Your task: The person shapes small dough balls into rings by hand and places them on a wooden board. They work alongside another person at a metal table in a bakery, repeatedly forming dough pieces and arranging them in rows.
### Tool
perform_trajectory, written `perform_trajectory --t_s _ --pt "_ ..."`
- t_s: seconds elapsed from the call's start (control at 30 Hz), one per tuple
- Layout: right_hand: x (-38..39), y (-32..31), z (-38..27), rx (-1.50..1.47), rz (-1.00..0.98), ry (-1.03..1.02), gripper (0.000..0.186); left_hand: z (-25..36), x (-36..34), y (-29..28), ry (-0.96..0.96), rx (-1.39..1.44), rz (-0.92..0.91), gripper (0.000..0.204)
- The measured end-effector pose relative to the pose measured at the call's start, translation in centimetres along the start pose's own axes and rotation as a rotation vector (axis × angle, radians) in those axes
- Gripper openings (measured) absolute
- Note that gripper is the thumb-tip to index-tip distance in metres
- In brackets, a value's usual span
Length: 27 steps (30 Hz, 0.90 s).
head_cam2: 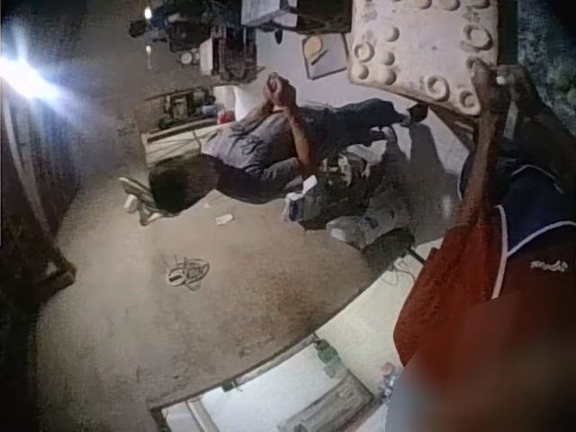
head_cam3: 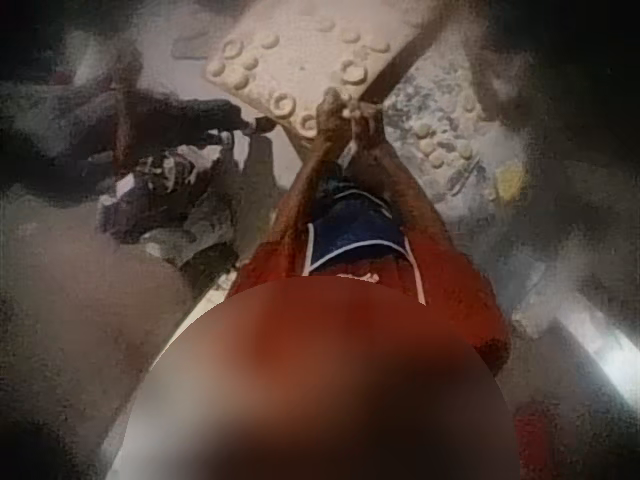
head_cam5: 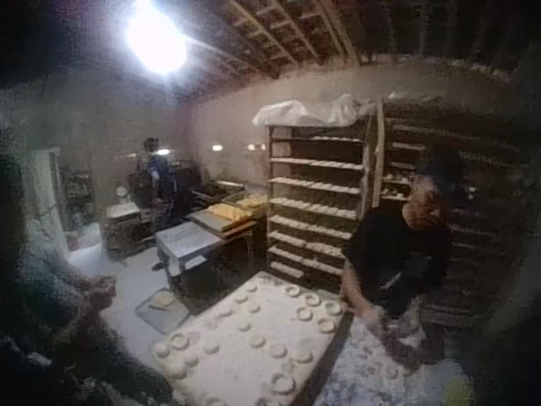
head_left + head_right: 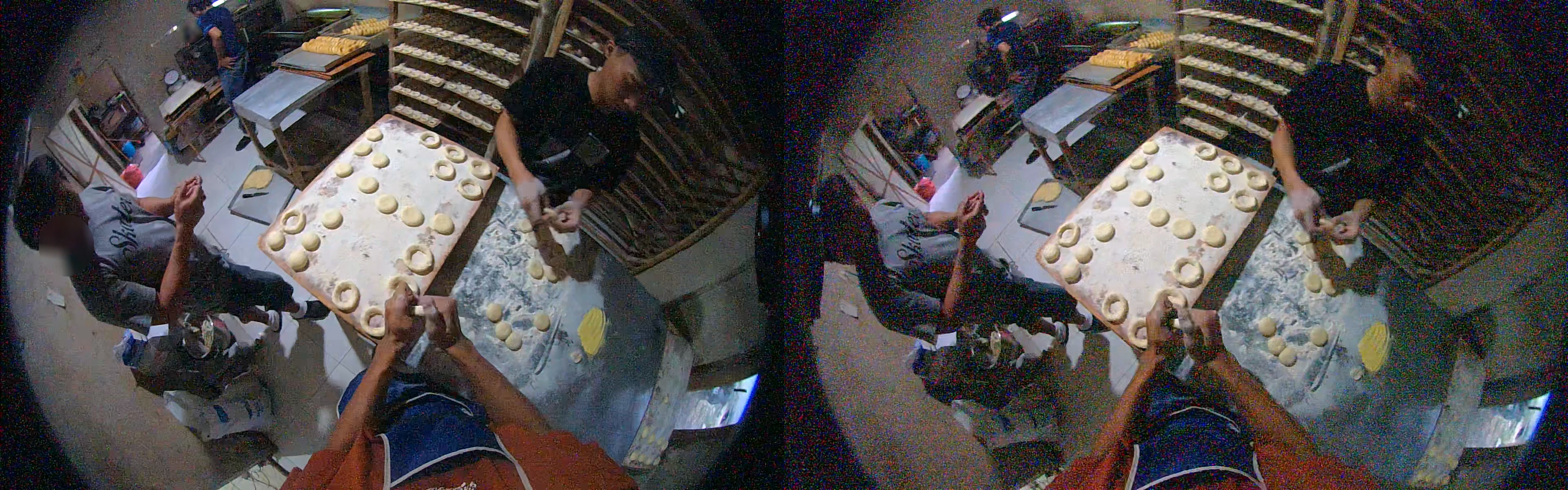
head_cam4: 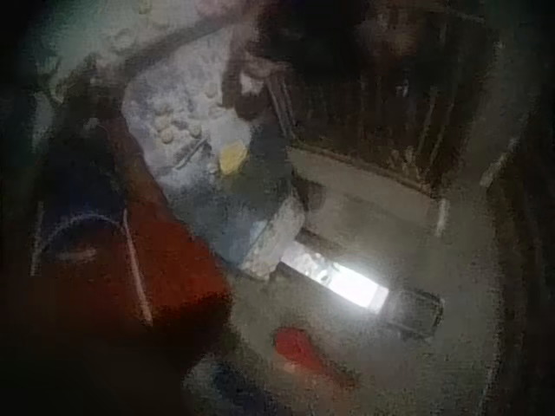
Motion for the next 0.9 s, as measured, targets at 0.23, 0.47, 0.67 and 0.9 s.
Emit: perform_trajectory --t_s 0.23,0.47,0.67,0.9 --pt "-7.5 5.9 0.6 -0.113 -0.154 0.219 0.035 -0.5 -5.5 -11.6 0.07 -0.421 0.237 0.02" --pt "-4.1 0.5 3.6 0.348 -0.129 0.383 0.066 -0.6 -8.8 -13.1 0.05 -0.874 0.06 0.026" --pt "7.3 -15.1 12.3 0.548 0.059 0.715 0.054 -2.2 -8.8 -12.8 -0.162 -0.74 0.058 0.026" --pt "8.9 -15.1 14.8 0.523 -0.082 0.559 0.035 5.5 -4.6 -0.5 0.289 -0.611 0.113 0.025"
Point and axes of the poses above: each hand's wrist, its own x-axis away from the middle knuckle, its own y-axis out of the palm, z = x × y, the point moved 9 cm from there along -x, towards the middle knuckle, and after that the axes turned 3 degrees about -z, right-handed, at the moved point
